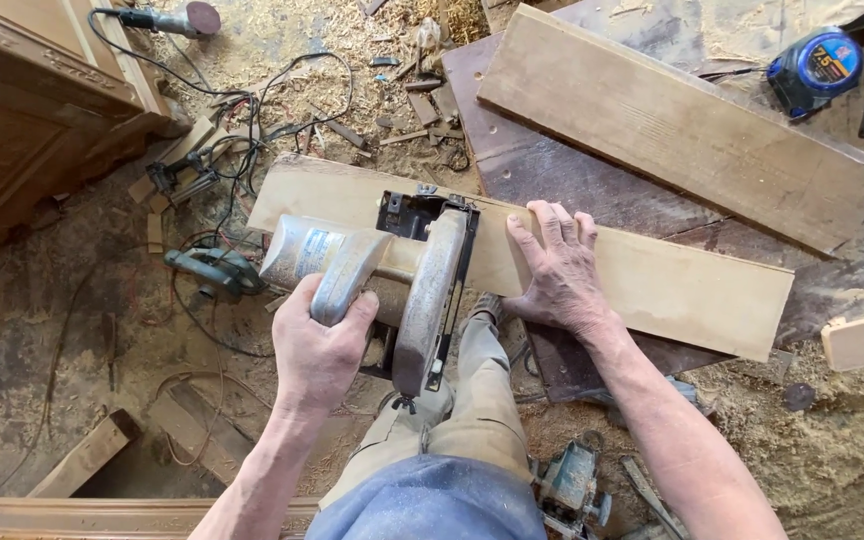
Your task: Cutting wooden planks to size using a handheld circular saw in a workshop.
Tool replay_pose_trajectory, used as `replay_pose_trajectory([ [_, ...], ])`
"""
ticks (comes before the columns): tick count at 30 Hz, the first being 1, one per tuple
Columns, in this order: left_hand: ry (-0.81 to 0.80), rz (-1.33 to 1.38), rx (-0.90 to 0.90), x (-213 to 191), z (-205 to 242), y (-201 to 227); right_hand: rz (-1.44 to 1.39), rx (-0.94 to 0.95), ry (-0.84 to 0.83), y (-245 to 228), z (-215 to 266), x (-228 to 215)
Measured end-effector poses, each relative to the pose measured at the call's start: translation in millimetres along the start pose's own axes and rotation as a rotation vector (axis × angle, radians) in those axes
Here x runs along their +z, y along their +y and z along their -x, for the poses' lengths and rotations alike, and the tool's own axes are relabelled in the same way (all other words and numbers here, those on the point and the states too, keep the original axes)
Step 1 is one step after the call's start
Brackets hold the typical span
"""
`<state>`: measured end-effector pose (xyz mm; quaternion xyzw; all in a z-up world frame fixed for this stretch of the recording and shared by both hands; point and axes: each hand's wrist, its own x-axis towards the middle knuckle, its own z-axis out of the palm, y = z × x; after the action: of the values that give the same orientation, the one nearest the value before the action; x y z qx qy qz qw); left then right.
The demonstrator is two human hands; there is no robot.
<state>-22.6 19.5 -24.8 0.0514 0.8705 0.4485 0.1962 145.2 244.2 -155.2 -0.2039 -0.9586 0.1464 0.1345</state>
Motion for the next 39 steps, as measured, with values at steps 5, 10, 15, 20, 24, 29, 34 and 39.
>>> replay_pose_trajectory([
  [5,-0.014,-0.017,0.030,0,-6,4,-0.011,-0.003,-0.006,1,1,3],
  [10,-0.005,-0.017,0.041,0,-4,3,-0.011,-0.004,-0.004,0,1,5],
  [15,-0.009,-0.002,0.031,5,-10,12,-0.020,0.001,0.008,1,2,6],
  [20,-0.014,-0.009,0.044,7,-16,15,-0.015,0.009,0.001,-1,-1,0],
  [24,-0.017,-0.010,0.046,10,-20,8,-0.002,0.013,0.001,0,1,3],
  [29,-0.033,0.015,0.045,8,-14,11,-0.029,-0.007,0.019,1,2,6],
  [34,-0.028,0.001,-0.012,-5,7,20,-0.051,-0.030,-0.001,-6,4,0],
  [39,0.005,0.016,0.002,0,0,18,-0.066,-0.028,0.000,-8,4,0],
])
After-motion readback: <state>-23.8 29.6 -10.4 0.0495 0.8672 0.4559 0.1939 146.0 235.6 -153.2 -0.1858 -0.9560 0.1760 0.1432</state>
